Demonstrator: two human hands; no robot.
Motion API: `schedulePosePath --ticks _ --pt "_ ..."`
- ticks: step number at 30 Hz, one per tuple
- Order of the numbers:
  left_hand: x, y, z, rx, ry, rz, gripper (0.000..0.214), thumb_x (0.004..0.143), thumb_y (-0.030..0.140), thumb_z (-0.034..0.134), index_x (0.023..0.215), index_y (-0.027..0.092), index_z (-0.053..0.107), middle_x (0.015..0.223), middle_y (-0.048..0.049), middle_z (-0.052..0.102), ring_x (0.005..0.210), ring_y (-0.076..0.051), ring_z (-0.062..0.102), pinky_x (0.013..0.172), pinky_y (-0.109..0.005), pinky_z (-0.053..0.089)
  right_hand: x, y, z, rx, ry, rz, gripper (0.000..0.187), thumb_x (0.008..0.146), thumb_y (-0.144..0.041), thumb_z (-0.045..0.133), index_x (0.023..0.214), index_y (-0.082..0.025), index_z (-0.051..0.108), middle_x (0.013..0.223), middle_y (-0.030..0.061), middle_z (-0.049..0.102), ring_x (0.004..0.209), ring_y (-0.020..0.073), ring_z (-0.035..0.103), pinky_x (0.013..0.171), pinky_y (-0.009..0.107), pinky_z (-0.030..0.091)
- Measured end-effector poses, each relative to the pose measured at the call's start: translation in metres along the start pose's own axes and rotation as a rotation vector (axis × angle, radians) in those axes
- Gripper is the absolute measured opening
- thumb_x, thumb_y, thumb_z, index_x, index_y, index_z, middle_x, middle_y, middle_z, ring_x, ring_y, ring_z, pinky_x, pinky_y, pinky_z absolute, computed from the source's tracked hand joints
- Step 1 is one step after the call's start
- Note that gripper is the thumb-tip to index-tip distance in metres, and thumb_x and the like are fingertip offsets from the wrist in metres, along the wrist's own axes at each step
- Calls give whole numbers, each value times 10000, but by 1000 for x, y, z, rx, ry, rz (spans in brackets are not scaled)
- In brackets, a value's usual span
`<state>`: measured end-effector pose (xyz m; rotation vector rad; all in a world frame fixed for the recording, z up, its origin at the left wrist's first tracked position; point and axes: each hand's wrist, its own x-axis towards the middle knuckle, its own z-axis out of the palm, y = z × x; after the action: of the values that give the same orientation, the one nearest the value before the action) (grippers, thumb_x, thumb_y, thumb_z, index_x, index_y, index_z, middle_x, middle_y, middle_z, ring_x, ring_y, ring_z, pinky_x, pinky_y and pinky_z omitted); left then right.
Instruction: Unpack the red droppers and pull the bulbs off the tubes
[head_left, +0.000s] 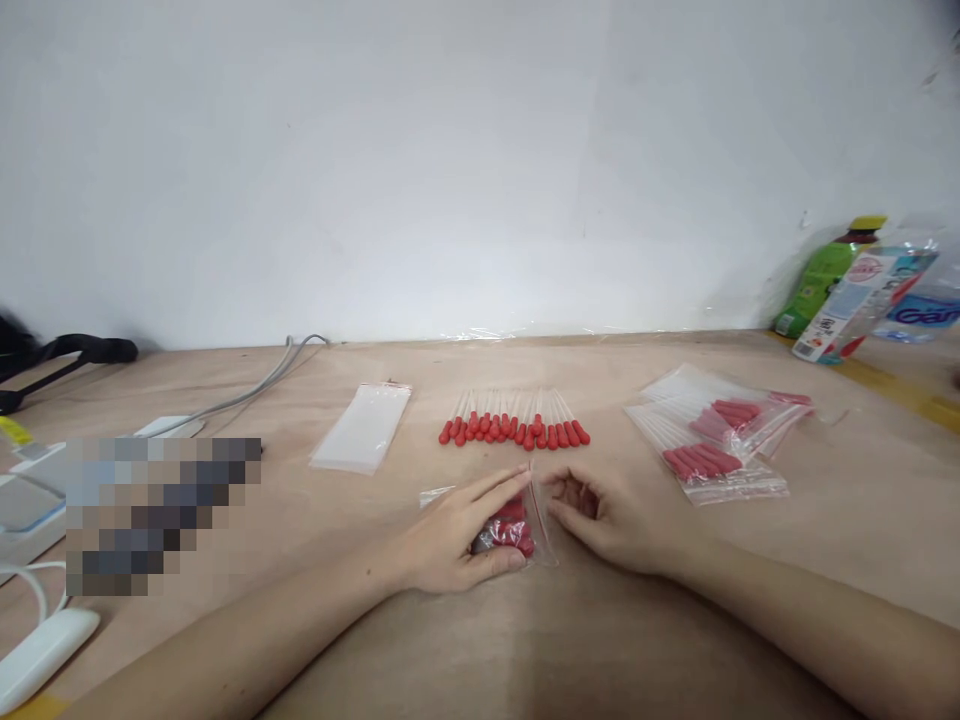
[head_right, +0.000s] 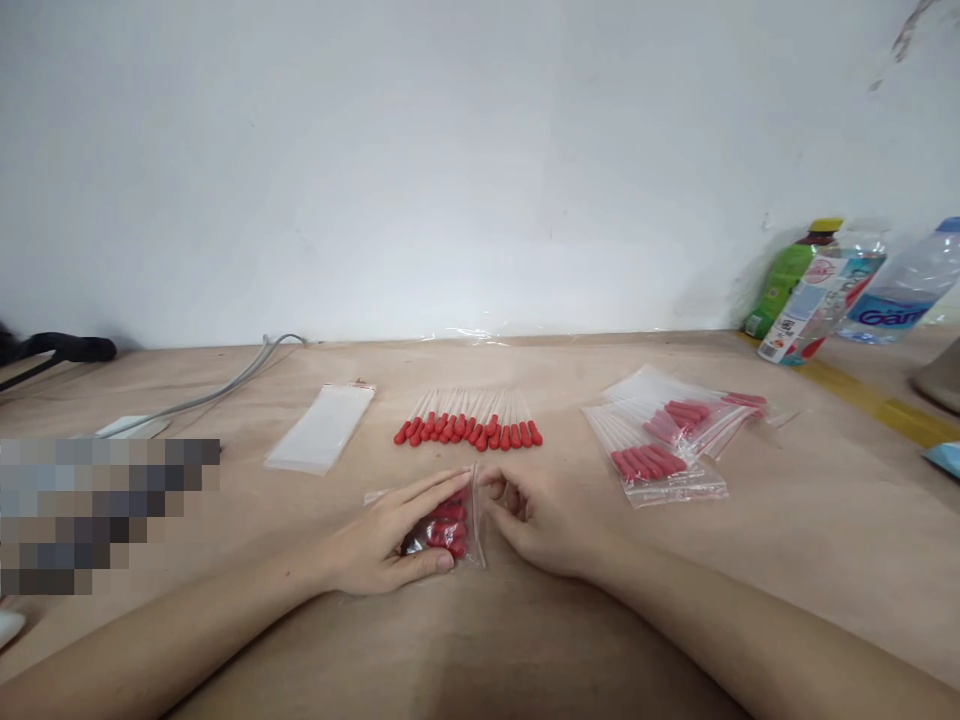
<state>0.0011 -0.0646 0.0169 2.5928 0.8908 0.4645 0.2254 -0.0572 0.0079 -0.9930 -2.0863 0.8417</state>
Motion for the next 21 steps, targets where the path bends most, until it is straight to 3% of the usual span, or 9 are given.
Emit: schedulePosePath --ticks 3,7,11,16,21 --pt "-1 2 0 -16 13 -16 695 803 390 537 1382 195 204 1400 -116 322 1270 -237 334 1033 -402 328 -6 -1 -3 -354 -7 -286 119 765 -166 494 826 -199 590 708 -3 580 606 103 510 542 225 381" --pt "1 4 -2 -41 -1 -22 667 803 388 539 1369 203 241 1406 -113 309 1268 -241 331 1030 -408 327 -5 3 -1 -545 60 -461 127 780 -150 486 732 -195 594 695 6 582 623 109 514 542 224 361" --pt "9 6 -7 -18 -15 -28 460 865 301 452 1312 240 360 1374 -87 352 1230 -215 377 1007 -380 354 0 12 5 -539 117 -571 144 813 -169 467 771 -208 600 753 16 590 665 108 509 570 222 377" --pt "27 0 -9 183 76 146 241 869 207 422 1003 188 622 1241 -99 473 1142 -220 435 968 -365 366 2 14 5 -579 92 -600 168 828 -161 432 768 -187 587 737 27 573 676 123 485 580 238 376" --pt "32 -7 0 218 137 253 247 877 164 387 866 162 634 1074 -87 576 973 -166 527 857 -286 429 5 8 0 -635 58 -609 186 816 -130 399 746 -174 566 752 34 573 680 131 468 576 250 360"
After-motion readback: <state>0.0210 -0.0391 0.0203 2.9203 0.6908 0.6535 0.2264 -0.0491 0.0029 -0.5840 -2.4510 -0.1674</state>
